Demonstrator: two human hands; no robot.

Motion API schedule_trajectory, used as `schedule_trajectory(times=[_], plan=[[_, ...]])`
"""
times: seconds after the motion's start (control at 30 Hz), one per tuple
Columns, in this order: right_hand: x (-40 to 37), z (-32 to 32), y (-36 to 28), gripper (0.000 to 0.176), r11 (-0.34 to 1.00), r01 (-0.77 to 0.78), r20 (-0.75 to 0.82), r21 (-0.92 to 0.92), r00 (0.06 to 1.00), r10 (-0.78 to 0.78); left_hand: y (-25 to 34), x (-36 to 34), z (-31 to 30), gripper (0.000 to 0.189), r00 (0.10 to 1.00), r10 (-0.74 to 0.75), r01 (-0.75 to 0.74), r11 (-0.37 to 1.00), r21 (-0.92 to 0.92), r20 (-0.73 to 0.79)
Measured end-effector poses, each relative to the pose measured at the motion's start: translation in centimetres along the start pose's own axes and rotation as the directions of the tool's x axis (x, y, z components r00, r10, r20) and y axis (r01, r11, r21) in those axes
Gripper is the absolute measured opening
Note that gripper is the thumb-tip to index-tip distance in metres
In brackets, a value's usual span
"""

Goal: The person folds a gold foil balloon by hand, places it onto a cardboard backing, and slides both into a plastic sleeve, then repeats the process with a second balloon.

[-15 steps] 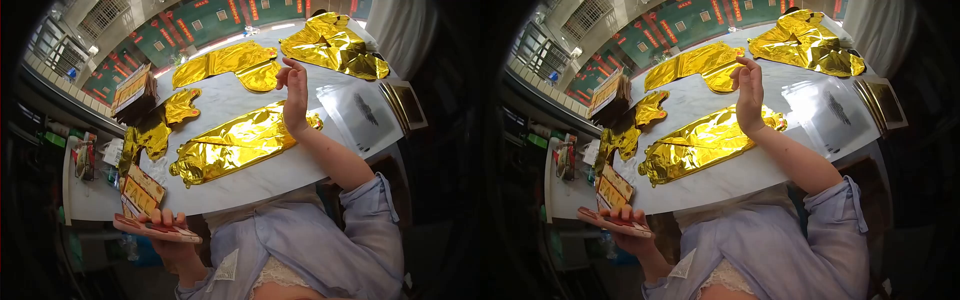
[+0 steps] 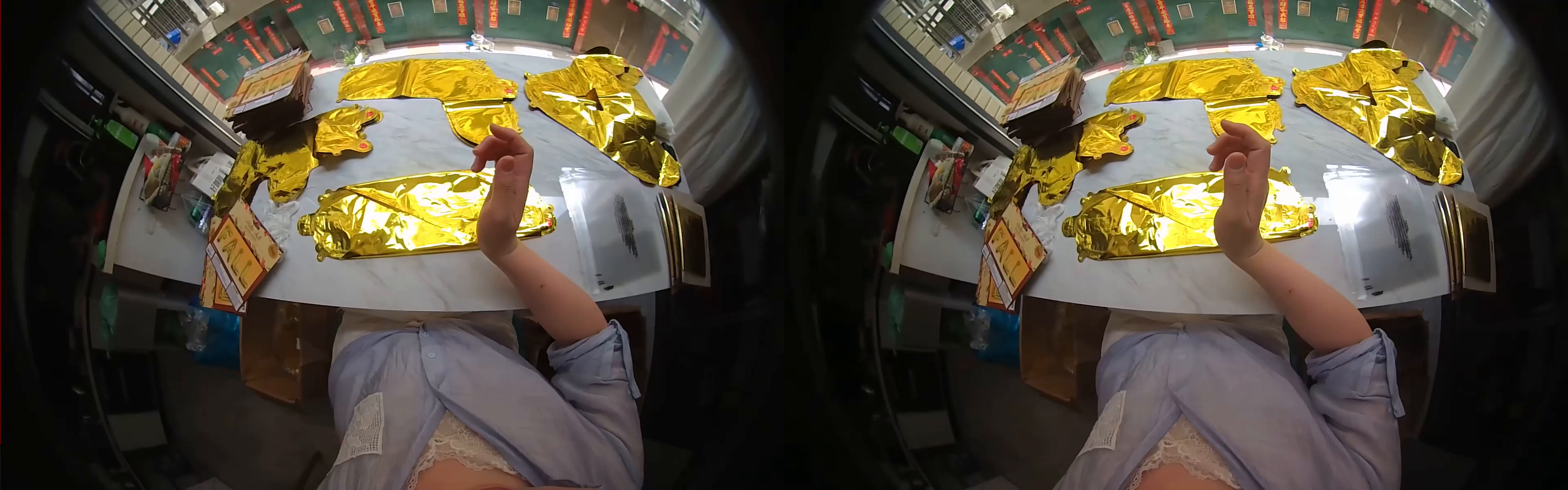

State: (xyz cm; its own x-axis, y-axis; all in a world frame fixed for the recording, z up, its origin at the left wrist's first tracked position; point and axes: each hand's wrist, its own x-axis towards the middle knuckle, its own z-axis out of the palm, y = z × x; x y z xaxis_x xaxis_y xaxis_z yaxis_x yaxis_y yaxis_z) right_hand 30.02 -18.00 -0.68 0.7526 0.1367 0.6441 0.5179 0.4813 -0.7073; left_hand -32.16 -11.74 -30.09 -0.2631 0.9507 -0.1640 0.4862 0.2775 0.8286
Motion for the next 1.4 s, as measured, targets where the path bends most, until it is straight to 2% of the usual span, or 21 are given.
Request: schedule_trajectory(times=[0.27, 0.5, 0.57, 0.67, 0.7, 0.77, 0.8, 0.83, 0.87, 0.9, 0.93, 0.97, 1.0, 1.07, 1.1, 1.17, 1.2, 1.27, 1.3, 1.37, 1.4], plan=[[-1.7, 0.2, -0.7, 0.042, 0.992, -0.09, 0.139, 0.089, 0.987, 0.077, 2.0, -2.1, 2.2, 0.041, 0.949, 0.06, -0.188, 0.896, 0.402, 0.311], [-1.6, -0.3, -1.0, 0.041, 0.996, -0.085, 0.155, 0.019, 0.985, 0.081, 8.4, 1.0, 3.6, 0.036, 0.798, -0.002, -0.48, 0.602, 0.638, 0.603], [-1.3, -0.3, -1.1, 0.04, 0.999, -0.029, 0.19, -0.042, 0.981, 0.036, 11.0, 2.3, 3.6, 0.035, 0.747, -0.047, -0.561, 0.49, 0.667, 0.663], [-1.1, -1.1, 0.0, 0.023, 0.973, 0.14, 0.299, -0.186, 0.951, -0.08, 15.5, 4.7, 4.9, 0.035, 0.672, -0.119, -0.667, 0.33, 0.668, 0.731], [-0.6, -1.1, -0.2, 0.015, 0.948, 0.194, 0.328, -0.252, 0.939, -0.105, 16.8, 5.3, 5.5, 0.035, 0.648, -0.15, -0.696, 0.283, 0.66, 0.747], [0.2, -1.0, -0.1, 0.013, 0.842, 0.382, 0.48, -0.38, 0.86, -0.174, 19.4, 5.9, 5.6, 0.036, 0.599, -0.229, -0.746, 0.19, 0.638, 0.768], [0.2, -0.5, -0.3, 0.013, 0.822, 0.399, 0.501, -0.406, 0.85, -0.165, 24.4, 4.5, 6.1, 0.037, 0.574, -0.271, -0.768, 0.147, 0.623, 0.772], [-0.1, -0.4, -0.2, 0.013, 0.813, 0.42, 0.544, -0.404, 0.825, -0.155, 30.3, 4.5, 6.6, 0.039, 0.526, -0.158, -0.747, 0.383, 0.543, 0.836], [-0.2, -0.3, 0.0, 0.014, 0.802, 0.443, 0.586, -0.401, 0.797, -0.147, 36.1, 2.9, 6.8, 0.03, 0.59, -0.041, -0.535, 0.728, 0.429, 0.806], [-0.2, 0.0, -0.1, 0.015, 0.786, 0.475, 0.609, -0.396, 0.776, -0.162, 38.7, 2.9, 6.6, 0.023, 0.569, 0.243, -0.642, 0.729, 0.239, 0.786], [-0.3, 0.2, -0.1, 0.015, 0.772, 0.5, 0.635, -0.392, 0.754, -0.166, 40.4, 3.1, 6.5, 0.022, 0.506, 0.507, -0.744, 0.666, 0.056, 0.698], [-0.3, 0.4, -0.1, 0.015, 0.755, 0.528, 0.66, -0.389, 0.731, -0.171, 42.3, 3.0, 6.9, 0.035, 0.416, 0.671, -0.868, 0.493, 0.05, 0.614], [-0.5, 0.3, 0.2, 0.018, 0.745, 0.536, 0.67, -0.398, 0.725, -0.163, 43.6, 3.3, 7.6, 0.052, 0.284, 0.803, -0.953, 0.296, 0.063, 0.525], [-0.2, 0.7, 0.1, 0.019, 0.693, 0.585, 0.683, -0.42, 0.707, -0.182, 44.4, 5.0, 9.3, 0.081, 0.251, 0.808, -0.958, 0.129, 0.256, 0.533], [0.0, 0.6, -0.2, 0.02, 0.643, 0.631, 0.696, -0.434, 0.688, -0.206, 43.8, 6.2, 9.9, 0.084, 0.288, 0.791, -0.953, 0.184, 0.239, 0.54], [0.5, 0.5, -1.5, 0.022, 0.534, 0.718, 0.738, -0.447, 0.633, -0.233, 42.6, 8.5, 10.2, 0.077, 0.273, 0.755, -0.949, 0.109, 0.296, 0.596], [0.8, 0.5, -2.3, 0.023, 0.485, 0.748, 0.757, -0.453, 0.61, -0.234, 42.0, 9.2, 10.1, 0.065, 0.295, 0.74, -0.944, 0.128, 0.304, 0.604], [1.0, 0.7, -4.3, 0.026, 0.468, 0.728, 0.762, -0.501, 0.628, -0.161, 41.8, 9.2, 10.2, 0.05, 0.276, 0.805, -0.947, 0.136, 0.29, 0.525], [0.8, 0.7, -5.1, 0.026, 0.484, 0.67, 0.728, -0.563, 0.679, -0.092, 42.1, 9.0, 10.2, 0.041, 0.252, 0.833, -0.954, 0.127, 0.273, 0.492], [-0.3, 0.1, -6.2, 0.028, 0.504, 0.557, 0.664, -0.66, 0.747, 0.043, 42.0, 9.3, 9.5, 0.036, 0.236, 0.869, -0.956, 0.126, 0.266, 0.435], [-1.0, 0.0, -6.4, 0.028, 0.498, 0.554, 0.661, -0.667, 0.749, 0.051, 42.3, 9.5, 9.1, 0.033, 0.214, 0.908, -0.952, 0.111, 0.285, 0.36]])
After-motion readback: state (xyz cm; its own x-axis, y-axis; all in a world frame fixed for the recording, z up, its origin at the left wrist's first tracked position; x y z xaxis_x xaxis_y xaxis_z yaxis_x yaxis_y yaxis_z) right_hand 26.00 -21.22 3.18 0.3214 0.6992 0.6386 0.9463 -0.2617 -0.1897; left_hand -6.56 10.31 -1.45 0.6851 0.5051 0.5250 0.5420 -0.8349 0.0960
